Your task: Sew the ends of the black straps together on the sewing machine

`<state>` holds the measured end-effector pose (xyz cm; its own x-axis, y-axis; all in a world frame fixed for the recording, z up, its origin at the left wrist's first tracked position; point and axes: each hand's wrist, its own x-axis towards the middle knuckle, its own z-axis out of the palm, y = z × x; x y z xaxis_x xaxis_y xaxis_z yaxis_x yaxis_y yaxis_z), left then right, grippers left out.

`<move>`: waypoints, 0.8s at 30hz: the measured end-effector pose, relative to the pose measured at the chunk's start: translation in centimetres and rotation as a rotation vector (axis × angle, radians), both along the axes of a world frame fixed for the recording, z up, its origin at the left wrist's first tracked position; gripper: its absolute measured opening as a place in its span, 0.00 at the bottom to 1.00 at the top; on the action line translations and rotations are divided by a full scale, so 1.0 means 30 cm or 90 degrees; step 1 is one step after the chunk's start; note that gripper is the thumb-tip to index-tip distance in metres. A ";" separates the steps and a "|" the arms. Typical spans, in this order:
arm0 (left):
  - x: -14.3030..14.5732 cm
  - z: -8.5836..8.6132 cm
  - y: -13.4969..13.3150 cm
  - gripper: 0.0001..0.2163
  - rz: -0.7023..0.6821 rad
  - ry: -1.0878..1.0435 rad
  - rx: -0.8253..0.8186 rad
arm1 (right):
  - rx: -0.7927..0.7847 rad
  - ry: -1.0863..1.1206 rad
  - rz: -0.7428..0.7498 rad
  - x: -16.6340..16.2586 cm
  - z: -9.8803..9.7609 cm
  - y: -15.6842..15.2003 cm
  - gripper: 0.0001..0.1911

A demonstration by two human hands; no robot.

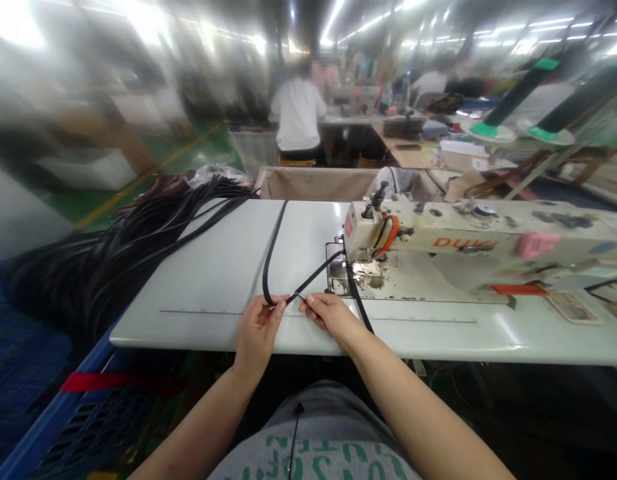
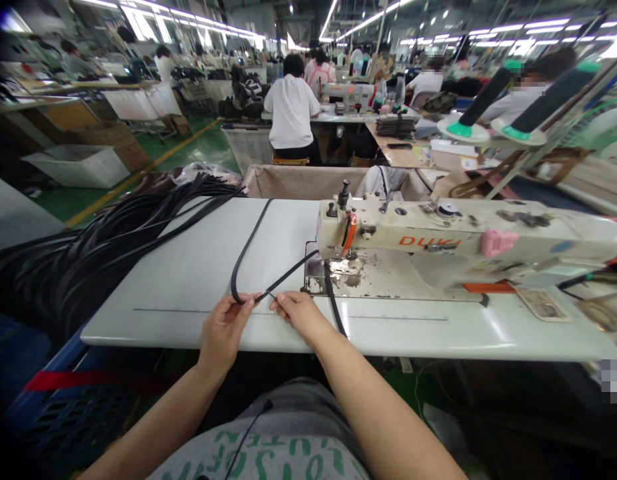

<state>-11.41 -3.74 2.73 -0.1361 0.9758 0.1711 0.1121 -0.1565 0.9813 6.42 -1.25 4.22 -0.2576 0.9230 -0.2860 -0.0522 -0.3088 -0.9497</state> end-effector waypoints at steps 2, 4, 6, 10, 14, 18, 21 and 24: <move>-0.005 0.007 -0.014 0.13 0.003 0.006 -0.001 | 0.013 -0.005 0.011 0.002 0.002 -0.002 0.25; -0.013 0.011 -0.022 0.13 0.003 0.003 -0.005 | 0.069 -0.059 0.012 0.015 0.004 -0.009 0.23; -0.027 0.009 -0.023 0.13 0.003 0.008 -0.017 | 0.172 -0.202 -0.008 0.042 0.006 -0.023 0.19; -0.070 0.000 -0.007 0.16 -0.011 0.042 -0.060 | 0.360 -0.674 -0.101 0.120 0.004 -0.079 0.09; -0.109 -0.009 0.019 0.18 -0.052 0.020 -0.098 | 0.340 -0.972 -0.134 0.195 -0.013 -0.147 0.22; -0.140 -0.027 0.048 0.22 -0.079 0.050 -0.146 | 0.287 -0.991 -0.066 0.229 -0.034 -0.196 0.28; -0.181 -0.043 0.078 0.26 -0.057 0.092 -0.158 | 0.295 -0.983 -0.055 0.231 -0.040 -0.218 0.26; -0.258 -0.047 0.121 0.25 -0.011 0.211 -0.135 | 0.303 -1.008 -0.030 0.232 -0.036 -0.225 0.25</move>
<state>-19.14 -0.11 1.32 -0.0904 0.9959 -0.0021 0.4278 0.0408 0.9030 13.38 -8.01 3.14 0.0243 0.9971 0.0724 0.9974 -0.0193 -0.0692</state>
